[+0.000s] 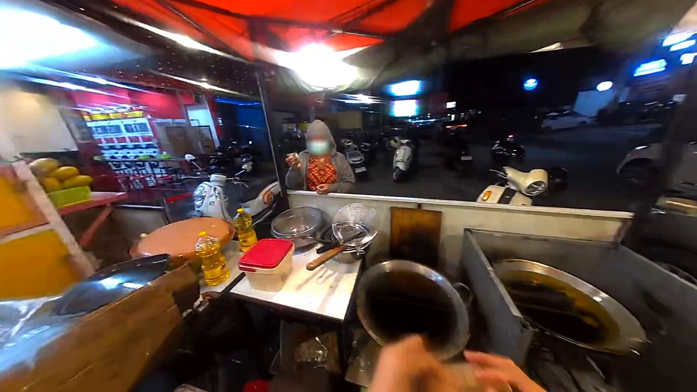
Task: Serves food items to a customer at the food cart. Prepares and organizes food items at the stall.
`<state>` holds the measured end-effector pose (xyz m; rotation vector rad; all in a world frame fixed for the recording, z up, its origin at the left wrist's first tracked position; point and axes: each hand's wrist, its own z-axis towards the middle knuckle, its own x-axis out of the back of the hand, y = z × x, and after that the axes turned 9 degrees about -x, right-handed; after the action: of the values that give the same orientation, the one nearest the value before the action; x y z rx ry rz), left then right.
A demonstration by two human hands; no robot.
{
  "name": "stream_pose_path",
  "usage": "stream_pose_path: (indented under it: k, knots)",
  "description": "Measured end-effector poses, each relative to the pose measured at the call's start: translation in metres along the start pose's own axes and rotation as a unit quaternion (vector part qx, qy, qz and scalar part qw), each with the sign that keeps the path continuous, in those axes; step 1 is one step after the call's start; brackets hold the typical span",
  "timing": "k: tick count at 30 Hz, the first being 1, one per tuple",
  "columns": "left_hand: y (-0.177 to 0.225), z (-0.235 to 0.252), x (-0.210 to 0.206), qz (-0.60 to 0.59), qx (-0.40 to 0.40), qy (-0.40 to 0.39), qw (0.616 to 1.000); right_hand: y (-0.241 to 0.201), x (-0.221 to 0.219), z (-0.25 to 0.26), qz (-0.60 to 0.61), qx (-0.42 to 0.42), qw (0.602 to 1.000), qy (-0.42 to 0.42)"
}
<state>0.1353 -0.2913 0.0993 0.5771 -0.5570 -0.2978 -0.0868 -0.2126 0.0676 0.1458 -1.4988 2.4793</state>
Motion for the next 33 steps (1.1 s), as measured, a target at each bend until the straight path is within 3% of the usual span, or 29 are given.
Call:
stream_pose_path:
  k: [5, 9, 13, 15, 16, 19, 21, 23, 28, 33]
  knots:
    - [-0.089, 0.051, 0.118, 0.120, 0.007, 0.098, 0.988, 0.042, -0.074, 0.177, -0.014, 0.088, 0.996, 0.025]
    - [-0.172, 0.090, 0.207, 0.192, 0.022, 0.159, 0.968, 0.081, -0.134, 0.319, -0.028, 0.109, 0.994, 0.008]
    - [-0.273, 0.123, 0.278, 0.211, 0.103, 0.318, 0.919, 0.116, -0.193, 0.452, -0.028, 0.129, 0.991, 0.009]
    - [-0.329, 0.130, 0.297, 0.127, 0.184, 0.432, 0.874, 0.139, -0.220, 0.511, -0.034, 0.137, 0.990, 0.001]
    - [-0.353, 0.133, 0.303, 0.030, 0.239, 0.482, 0.842, 0.152, -0.232, 0.539, -0.040, 0.139, 0.989, -0.003]
    - [-0.415, 0.151, 0.317, -0.266, 0.352, 0.547, 0.712, 0.196, -0.263, 0.613, -0.057, 0.157, 0.986, -0.026]
    - [-0.452, 0.162, 0.325, -0.352, 0.366, 0.562, 0.653, 0.227, -0.279, 0.649, -0.065, 0.161, 0.984, -0.037]
    - [-0.489, 0.171, 0.331, -0.381, 0.378, 0.576, 0.617, 0.253, -0.288, 0.676, -0.062, 0.157, 0.985, -0.040]
    - [-0.554, 0.185, 0.335, -0.420, 0.395, 0.559, 0.596, 0.295, -0.292, 0.718, -0.057, 0.135, 0.988, -0.055]
    - [-0.586, 0.193, 0.321, -0.419, 0.351, 0.630, 0.552, 0.309, -0.302, 0.717, -0.068, 0.135, 0.988, -0.018]
